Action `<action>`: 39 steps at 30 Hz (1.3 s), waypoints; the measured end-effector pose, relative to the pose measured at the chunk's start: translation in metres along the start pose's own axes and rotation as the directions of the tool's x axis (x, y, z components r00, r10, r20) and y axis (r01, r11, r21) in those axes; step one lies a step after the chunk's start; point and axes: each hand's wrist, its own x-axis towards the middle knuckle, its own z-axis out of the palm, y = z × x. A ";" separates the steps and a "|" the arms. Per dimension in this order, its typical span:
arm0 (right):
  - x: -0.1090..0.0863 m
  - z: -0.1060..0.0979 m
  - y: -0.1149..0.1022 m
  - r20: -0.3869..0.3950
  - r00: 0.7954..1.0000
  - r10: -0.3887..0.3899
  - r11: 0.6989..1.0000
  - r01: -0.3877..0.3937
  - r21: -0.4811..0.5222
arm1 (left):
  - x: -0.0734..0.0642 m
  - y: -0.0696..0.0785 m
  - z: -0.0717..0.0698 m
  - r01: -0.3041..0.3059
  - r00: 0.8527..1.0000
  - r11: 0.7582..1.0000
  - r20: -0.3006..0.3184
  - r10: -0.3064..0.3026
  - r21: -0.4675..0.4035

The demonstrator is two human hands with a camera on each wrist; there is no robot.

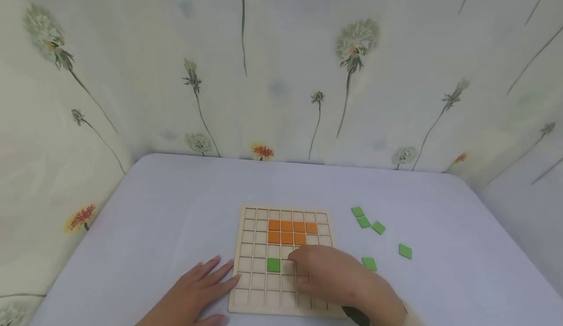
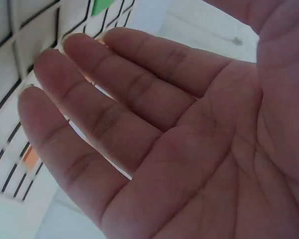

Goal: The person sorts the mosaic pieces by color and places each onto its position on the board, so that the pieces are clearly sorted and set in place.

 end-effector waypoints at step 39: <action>-0.071 -0.015 0.092 -0.137 0.918 0.372 0.920 -0.384 -0.076 | -0.002 -0.004 0.008 -0.068 0.992 0.990 -0.099 0.080 0.121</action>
